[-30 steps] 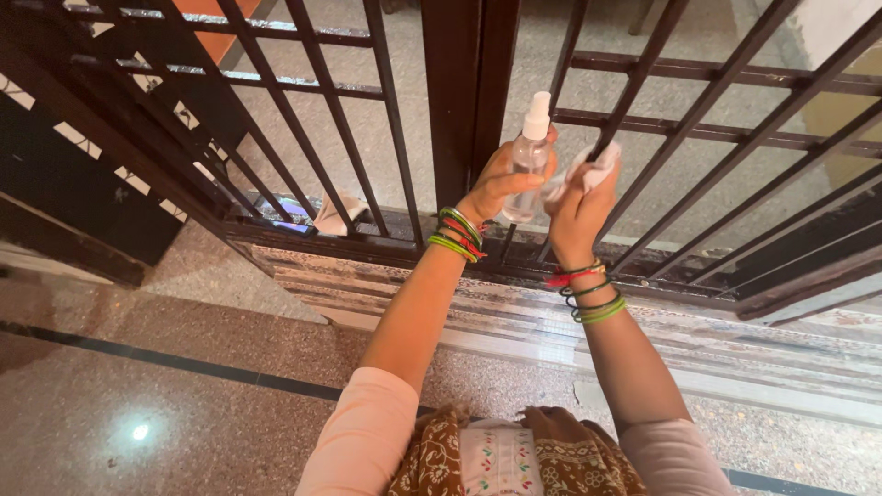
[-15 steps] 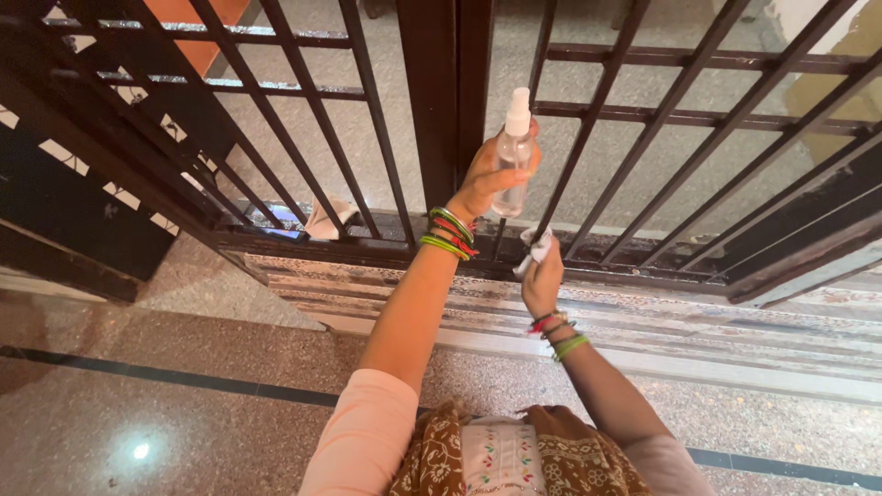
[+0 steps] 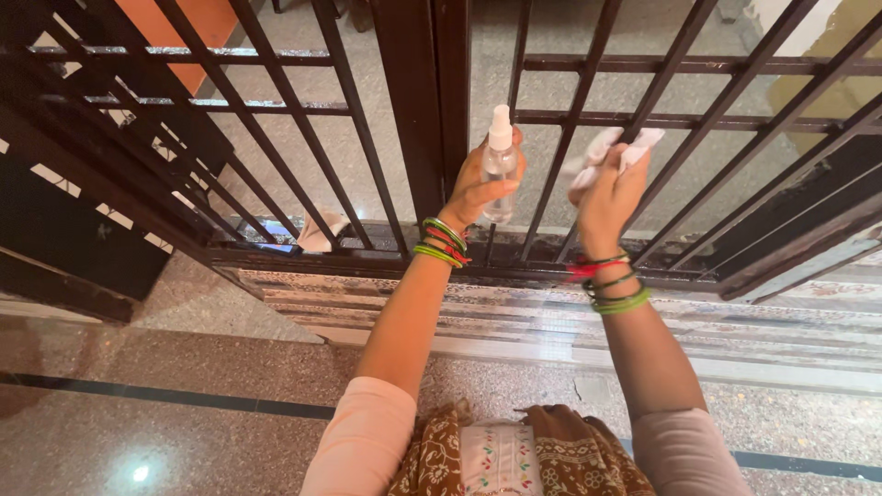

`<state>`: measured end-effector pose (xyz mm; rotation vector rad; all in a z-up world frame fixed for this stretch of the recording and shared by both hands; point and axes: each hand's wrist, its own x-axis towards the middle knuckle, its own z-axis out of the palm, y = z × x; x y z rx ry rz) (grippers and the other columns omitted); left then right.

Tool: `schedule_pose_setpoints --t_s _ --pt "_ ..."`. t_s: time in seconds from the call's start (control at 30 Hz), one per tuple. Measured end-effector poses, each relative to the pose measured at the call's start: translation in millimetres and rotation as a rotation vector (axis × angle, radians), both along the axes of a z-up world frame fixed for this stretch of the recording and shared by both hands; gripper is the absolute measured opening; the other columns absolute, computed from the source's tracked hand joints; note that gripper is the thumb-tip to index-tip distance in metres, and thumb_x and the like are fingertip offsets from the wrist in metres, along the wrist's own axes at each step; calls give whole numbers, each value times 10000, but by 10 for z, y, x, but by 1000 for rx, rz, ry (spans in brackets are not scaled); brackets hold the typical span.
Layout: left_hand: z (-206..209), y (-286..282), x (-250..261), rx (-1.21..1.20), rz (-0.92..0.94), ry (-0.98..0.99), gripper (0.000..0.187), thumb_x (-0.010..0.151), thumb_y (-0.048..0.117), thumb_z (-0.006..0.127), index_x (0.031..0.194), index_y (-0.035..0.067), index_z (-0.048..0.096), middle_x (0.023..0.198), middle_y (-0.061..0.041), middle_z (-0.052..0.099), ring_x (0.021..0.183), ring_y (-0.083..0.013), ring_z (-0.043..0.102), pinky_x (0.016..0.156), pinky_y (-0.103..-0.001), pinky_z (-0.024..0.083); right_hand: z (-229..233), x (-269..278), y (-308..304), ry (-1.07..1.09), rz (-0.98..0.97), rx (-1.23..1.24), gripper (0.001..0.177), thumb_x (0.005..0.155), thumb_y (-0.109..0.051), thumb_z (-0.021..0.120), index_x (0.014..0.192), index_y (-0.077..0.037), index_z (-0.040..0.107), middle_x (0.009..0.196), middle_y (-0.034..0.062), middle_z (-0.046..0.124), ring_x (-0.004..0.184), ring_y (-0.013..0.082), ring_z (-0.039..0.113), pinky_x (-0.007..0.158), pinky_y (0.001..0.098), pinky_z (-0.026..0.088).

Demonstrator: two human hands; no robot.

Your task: The person cleans a metal security gate by spraying a liquid from a small bottle and wiping the bars with a white cloth. The person repeatedly sprays and wipes the lower horizontal and vertical bars of the gate.

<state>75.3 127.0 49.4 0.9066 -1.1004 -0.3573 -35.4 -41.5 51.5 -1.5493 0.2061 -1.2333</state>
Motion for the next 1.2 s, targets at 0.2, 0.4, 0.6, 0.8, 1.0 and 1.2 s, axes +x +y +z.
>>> schedule_pose_setpoints --t_s 0.2,0.4,0.6,0.8,1.0,1.2 --pt "-39 -6 18 23 2 14 601 812 262 740 1305 46 474 926 -16 552 895 -124 515 860 -289 431 -460 20 -45 47 24 9 235 1090 -242 437 1168 -24 477 783 7 564 554 86 567 467 247 461" --pt "-63 -40 6 -3 14 38 614 808 253 738 1324 53 473 941 -15 566 894 -122 514 871 -284 422 -1565 -36 -51 120 -42 -176 170 1082 -127 455 1171 9 504 828 106 629 692 196 652 620 327 511" --pt "-89 -46 -25 -13 6 84 611 805 215 741 1331 68 467 951 -19 570 893 -119 516 856 -282 421 -2077 -298 -12 230 -58 -383 319 919 28 410 1208 27 544 980 217 660 925 346 654 812 416 514" --pt "-118 -73 11 -13 19 42 611 803 206 740 1337 73 477 929 -11 557 868 -112 512 824 -277 420 -1604 -614 73 62 -198 -29 345 1068 -152 346 1318 2 527 1218 115 644 1019 190 644 835 310 536" --pt "-92 -57 18 -2 23 48 609 795 213 744 1325 88 473 933 -15 564 870 -115 518 819 -278 423 -523 -474 -396 -145 -397 -407 371 1229 -270 376 1381 62 441 1319 183 528 1191 294 547 1040 416 447" --pt "-93 -47 -6 -6 28 27 590 806 238 748 1311 97 476 909 -12 554 853 -116 504 821 -282 412 -209 -175 -574 -21 -306 -271 274 1172 -185 458 1284 61 505 1010 145 650 890 219 632 810 351 493"
